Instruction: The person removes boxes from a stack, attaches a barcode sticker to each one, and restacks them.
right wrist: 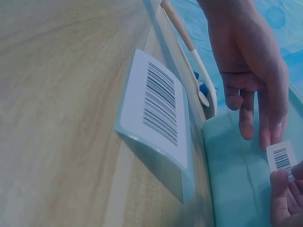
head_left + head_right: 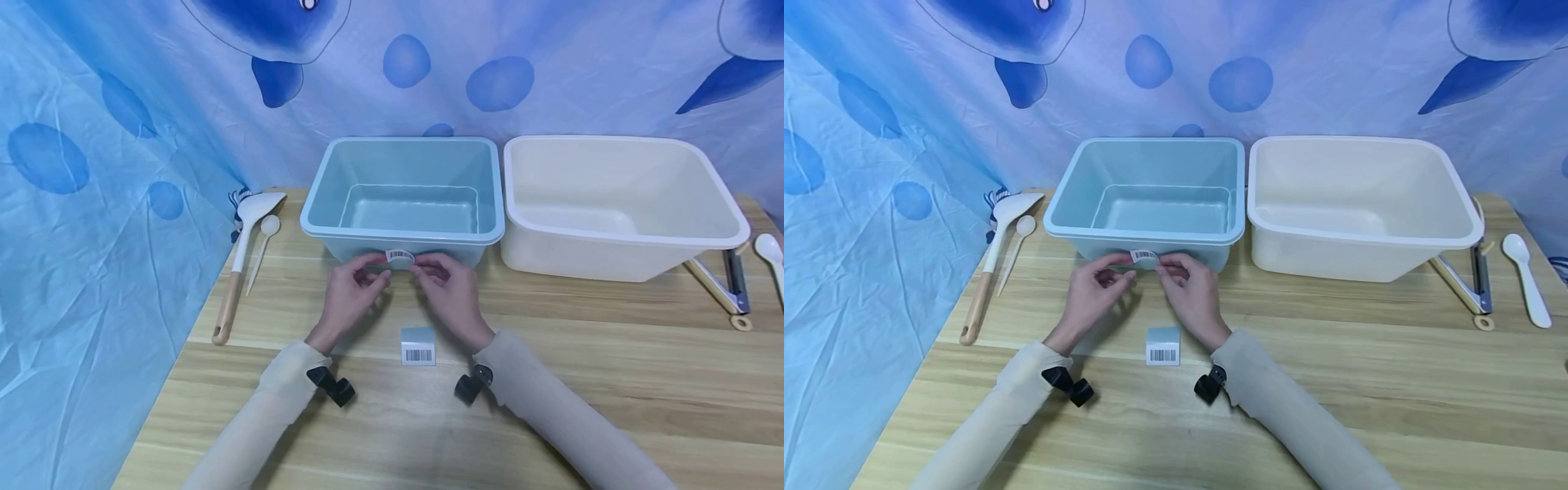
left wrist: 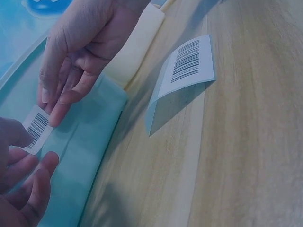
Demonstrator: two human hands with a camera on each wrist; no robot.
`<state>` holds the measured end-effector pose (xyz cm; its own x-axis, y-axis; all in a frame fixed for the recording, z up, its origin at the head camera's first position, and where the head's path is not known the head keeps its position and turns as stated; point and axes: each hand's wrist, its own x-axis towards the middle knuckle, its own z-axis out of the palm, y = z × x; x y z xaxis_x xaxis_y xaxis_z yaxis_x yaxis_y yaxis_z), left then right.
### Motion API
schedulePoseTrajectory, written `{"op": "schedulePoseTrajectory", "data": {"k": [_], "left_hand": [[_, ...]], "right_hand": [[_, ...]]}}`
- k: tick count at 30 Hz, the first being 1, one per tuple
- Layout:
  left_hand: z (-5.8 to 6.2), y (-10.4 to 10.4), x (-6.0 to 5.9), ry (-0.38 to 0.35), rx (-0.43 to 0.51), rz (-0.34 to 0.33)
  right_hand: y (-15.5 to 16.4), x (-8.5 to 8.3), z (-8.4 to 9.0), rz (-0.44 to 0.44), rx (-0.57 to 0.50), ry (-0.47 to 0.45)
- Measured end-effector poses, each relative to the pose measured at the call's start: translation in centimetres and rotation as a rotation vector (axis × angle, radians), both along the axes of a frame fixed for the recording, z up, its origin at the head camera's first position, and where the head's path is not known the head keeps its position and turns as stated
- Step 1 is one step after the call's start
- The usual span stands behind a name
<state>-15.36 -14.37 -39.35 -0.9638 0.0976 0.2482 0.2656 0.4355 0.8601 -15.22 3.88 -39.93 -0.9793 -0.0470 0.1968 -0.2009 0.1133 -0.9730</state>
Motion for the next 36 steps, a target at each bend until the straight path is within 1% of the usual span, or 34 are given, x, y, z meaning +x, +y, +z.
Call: {"op": "schedulePoseTrajectory", "data": {"k": [4,8,11,12,14,16,19,21,23,25,30,31,33,36], "left_hand": [[0.0,0.0,0.0,-0.021,0.025,0.0],[-0.2,0.0,0.0,-0.061,0.094,0.002],[-0.3,-0.2,0.1,-0.087,0.136,0.003],[-0.4,-0.2,0.1,-0.092,0.14,0.003],[-0.2,-0.2,0.2,-0.101,0.146,-0.006],[0.4,0.0,0.4,-0.104,0.143,-0.027],[1.8,0.5,0.9,-0.087,0.117,-0.073],[2.7,1.0,1.0,-0.072,0.092,-0.104],[3.1,1.3,1.0,-0.062,0.069,-0.124],[2.6,1.4,0.6,-0.078,0.062,-0.131],[0.1,1.0,-0.6,-0.148,0.042,-0.13],[-0.2,0.9,-0.7,-0.153,0.04,-0.133],[-0.4,0.8,-0.8,-0.137,0.036,-0.14],[-0.3,0.8,-1.0,-0.086,0.051,-0.142]], "right_hand": [[0.1,0.1,-0.1,-0.009,-0.012,0.005],[0.2,0.2,-0.2,-0.009,-0.044,0.017],[0.4,0.2,-0.2,-0.011,-0.038,0.024],[0.5,0.3,-0.2,-0.007,-0.029,0.023],[0.6,0.3,-0.1,0.034,-0.037,0.004],[0.6,0.2,0.0,0.1,-0.047,-0.038],[0.5,0.0,0.1,0.201,-0.068,-0.116],[0.4,-0.2,0.2,0.232,-0.068,-0.16],[0.2,-0.3,0.2,0.241,-0.069,-0.181],[0.1,-0.4,0.1,0.249,-0.075,-0.208],[0.0,-0.4,-0.4,0.287,-0.049,-0.26],[0.0,-0.4,-0.4,0.296,-0.047,-0.266],[0.1,-0.4,-0.4,0.302,-0.041,-0.261],[0.1,-0.4,-0.1,0.297,-0.035,-0.213]]}}
